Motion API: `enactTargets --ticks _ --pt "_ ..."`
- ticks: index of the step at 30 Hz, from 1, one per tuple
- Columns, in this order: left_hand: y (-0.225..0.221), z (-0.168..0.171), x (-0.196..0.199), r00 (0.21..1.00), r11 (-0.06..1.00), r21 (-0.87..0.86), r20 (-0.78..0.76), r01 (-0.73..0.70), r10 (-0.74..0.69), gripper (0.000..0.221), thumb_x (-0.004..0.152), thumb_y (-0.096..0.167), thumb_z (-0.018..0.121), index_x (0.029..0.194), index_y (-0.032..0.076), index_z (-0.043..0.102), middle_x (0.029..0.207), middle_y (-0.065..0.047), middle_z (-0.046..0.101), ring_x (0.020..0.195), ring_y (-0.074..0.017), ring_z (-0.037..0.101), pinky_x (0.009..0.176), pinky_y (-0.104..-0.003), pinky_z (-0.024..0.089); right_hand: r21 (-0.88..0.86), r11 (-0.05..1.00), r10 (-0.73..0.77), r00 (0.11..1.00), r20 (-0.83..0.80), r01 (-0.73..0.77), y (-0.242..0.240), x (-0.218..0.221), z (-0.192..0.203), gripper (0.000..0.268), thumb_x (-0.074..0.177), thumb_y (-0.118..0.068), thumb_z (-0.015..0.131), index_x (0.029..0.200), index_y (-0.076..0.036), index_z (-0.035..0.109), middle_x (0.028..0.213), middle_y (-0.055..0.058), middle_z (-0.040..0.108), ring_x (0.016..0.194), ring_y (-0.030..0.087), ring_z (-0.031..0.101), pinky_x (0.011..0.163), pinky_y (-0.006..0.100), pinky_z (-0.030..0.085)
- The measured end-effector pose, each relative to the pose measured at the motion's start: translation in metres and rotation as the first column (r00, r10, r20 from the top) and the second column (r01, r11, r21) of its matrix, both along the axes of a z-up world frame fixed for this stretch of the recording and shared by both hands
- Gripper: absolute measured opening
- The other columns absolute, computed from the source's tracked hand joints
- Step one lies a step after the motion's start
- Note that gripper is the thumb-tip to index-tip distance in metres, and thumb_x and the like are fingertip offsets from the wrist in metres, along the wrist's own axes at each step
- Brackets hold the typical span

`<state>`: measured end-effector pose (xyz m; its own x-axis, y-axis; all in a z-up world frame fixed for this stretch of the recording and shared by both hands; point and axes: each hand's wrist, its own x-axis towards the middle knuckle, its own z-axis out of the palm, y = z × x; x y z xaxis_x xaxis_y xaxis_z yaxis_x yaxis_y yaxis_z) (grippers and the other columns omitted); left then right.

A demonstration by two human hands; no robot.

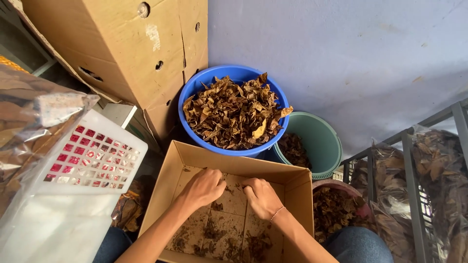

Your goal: Breaking and crumbling dried leaves by hand into a cardboard box for processing

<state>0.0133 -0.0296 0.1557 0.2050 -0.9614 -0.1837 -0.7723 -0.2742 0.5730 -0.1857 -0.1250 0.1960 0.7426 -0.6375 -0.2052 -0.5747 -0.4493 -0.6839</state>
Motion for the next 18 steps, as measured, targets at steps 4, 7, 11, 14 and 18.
enactTargets --ticks 4,7,11,14,18 --pt "0.012 -0.002 0.004 0.975 0.977 0.065 -0.079 -0.202 0.207 0.079 0.08 0.084 0.028 0.086 0.009 0.054 0.081 -0.002 0.051 0.066 -0.015 0.047 0.064 -0.031 0.049 -0.073 0.994 0.067 0.991 -0.114 -0.076 -0.001 0.007 0.014 0.038 0.098 -0.034 0.041 0.083 -0.005 0.06 0.08 0.013 0.068 0.077 0.029 0.063 0.08 0.044 0.053" --pt "0.025 -0.014 0.013 0.986 0.99 -0.01 -0.088 -0.141 0.139 0.044 0.102 0.017 0.061 0.059 0.009 0.056 0.05 -0.001 0.053 0.034 -0.0076 0.037 0.033 -0.02 0.03 -0.255 0.947 0.203 0.979 0.008 -0.195 0.003 0.007 0.016 0.025 0.1 -0.023 0.052 0.098 -0.003 0.066 0.081 0.012 0.072 0.071 0.028 0.067 0.072 0.04 0.056" --pt "0.026 0.024 0.002 0.983 0.971 0.195 -0.092 -0.138 0.158 0.02 0.103 0.006 0.046 0.087 0.003 0.057 0.074 -0.007 0.057 0.062 -0.0144 0.06 0.059 -0.024 0.057 -0.251 0.937 0.277 0.955 0.109 -0.243 0.009 0.008 0.015 0.009 0.098 -0.01 0.05 0.094 -0.003 0.054 0.086 0.013 0.065 0.068 0.032 0.06 0.068 0.044 0.052" --pt "0.014 0.027 -0.003 0.979 0.979 0.171 -0.149 -0.113 0.139 0.017 0.102 0.008 0.048 0.092 0.003 0.06 0.074 -0.006 0.059 0.057 -0.0107 0.056 0.052 -0.021 0.051 -0.312 0.914 0.309 0.944 0.117 -0.261 0.002 0.01 -0.002 0.006 0.091 -0.004 0.054 0.097 -0.002 0.054 0.087 0.014 0.065 0.068 0.032 0.06 0.067 0.043 0.052" --pt "-0.003 -0.017 -0.002 0.992 0.972 -0.202 -0.058 -0.122 0.113 0.056 0.095 0.036 0.075 0.055 0.017 0.04 0.047 0.007 0.033 0.037 -0.0083 0.023 0.033 -0.024 0.023 -0.413 0.869 0.367 0.914 0.171 -0.272 -0.003 0.007 -0.017 0.019 0.089 -0.006 0.061 0.106 0.001 0.056 0.079 0.015 0.069 0.062 0.033 0.063 0.059 0.042 0.052"
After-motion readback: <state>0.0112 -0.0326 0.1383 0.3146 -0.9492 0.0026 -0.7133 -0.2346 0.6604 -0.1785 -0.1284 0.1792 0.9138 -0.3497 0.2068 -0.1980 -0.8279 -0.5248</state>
